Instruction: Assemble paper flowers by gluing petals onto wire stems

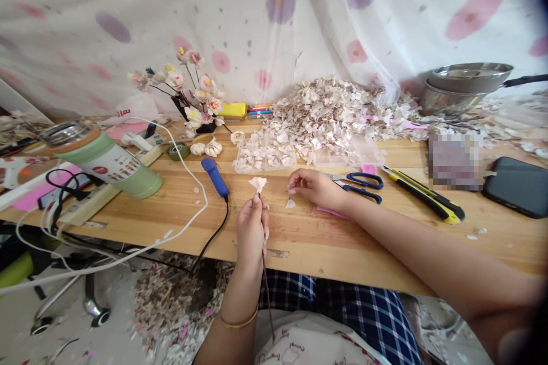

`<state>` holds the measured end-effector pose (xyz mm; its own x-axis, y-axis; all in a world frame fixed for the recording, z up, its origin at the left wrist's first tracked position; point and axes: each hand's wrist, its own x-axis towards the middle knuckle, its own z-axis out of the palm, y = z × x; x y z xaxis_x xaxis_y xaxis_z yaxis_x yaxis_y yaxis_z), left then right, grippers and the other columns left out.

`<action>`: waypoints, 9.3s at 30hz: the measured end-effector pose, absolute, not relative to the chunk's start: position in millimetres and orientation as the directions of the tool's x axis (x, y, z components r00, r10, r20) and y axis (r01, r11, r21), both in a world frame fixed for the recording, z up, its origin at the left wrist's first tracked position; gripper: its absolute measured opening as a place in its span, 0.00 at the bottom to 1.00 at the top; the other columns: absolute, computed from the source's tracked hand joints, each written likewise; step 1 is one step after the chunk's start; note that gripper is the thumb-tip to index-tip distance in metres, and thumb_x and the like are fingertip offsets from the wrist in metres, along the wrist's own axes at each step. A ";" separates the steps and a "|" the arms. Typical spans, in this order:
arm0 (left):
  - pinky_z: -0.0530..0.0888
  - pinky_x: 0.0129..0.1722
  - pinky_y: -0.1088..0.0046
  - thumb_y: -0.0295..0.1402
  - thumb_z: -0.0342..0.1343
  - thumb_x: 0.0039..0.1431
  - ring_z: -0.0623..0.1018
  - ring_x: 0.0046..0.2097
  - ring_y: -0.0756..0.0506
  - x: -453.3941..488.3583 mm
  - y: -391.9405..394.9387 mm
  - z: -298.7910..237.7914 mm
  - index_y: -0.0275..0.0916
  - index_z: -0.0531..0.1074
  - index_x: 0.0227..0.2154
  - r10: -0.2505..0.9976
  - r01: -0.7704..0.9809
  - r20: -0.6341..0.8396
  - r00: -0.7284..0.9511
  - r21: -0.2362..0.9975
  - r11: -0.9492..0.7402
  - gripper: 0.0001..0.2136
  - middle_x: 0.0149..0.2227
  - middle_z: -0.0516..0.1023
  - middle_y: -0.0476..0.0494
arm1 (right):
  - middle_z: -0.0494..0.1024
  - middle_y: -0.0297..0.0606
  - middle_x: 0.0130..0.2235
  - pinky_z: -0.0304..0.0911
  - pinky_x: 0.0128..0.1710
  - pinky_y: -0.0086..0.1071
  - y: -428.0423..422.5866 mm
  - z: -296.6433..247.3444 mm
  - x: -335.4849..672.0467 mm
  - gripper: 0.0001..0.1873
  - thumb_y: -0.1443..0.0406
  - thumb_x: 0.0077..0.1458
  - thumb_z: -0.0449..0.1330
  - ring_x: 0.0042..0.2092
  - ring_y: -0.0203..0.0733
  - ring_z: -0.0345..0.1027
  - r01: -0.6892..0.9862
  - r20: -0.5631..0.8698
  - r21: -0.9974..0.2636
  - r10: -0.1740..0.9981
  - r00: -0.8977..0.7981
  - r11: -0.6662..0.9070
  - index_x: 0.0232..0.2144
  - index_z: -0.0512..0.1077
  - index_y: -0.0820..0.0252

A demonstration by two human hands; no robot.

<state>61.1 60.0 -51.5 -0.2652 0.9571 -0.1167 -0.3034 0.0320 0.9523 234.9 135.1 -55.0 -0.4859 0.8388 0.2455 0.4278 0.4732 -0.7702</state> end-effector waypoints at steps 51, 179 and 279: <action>0.46 0.10 0.84 0.49 0.55 0.55 0.51 0.10 0.58 62.3 58.7 -52.6 0.37 0.65 0.23 0.976 -0.246 -0.088 -0.200 0.969 0.037 0.19 0.08 0.56 0.60 | 0.78 0.37 0.31 0.67 0.36 0.32 138.1 -55.2 237.6 0.13 0.57 0.50 0.64 0.33 0.38 0.73 0.300 0.147 -0.884 0.823 -0.549 0.358 0.30 0.72 0.62; 0.45 0.12 0.80 0.46 0.56 0.55 0.48 0.10 0.58 55.0 64.1 -52.0 0.37 0.67 0.24 0.961 -0.239 -0.174 0.215 0.945 0.225 0.16 0.07 0.54 0.61 | 0.68 0.41 0.37 0.63 0.36 0.33 127.0 -7.8 241.1 0.10 0.71 0.58 0.56 0.38 0.38 0.65 0.278 0.512 -0.445 0.496 -0.701 0.851 0.39 0.76 0.61; 0.46 0.12 0.81 0.46 0.57 0.54 0.47 0.10 0.58 50.0 60.2 -44.6 0.37 0.65 0.23 0.933 -0.257 -0.209 0.294 0.923 0.287 0.17 0.06 0.54 0.62 | 0.67 0.40 0.36 0.64 0.36 0.34 123.3 -6.8 238.2 0.09 0.72 0.58 0.55 0.37 0.38 0.66 0.163 0.535 -0.557 0.502 -0.679 0.814 0.35 0.76 0.62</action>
<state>50.0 60.2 -44.6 0.2940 0.9327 -0.2088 -0.2569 0.2875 0.9227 238.2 123.3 -6.8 -0.6793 0.5024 0.5349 0.1634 0.8141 -0.5572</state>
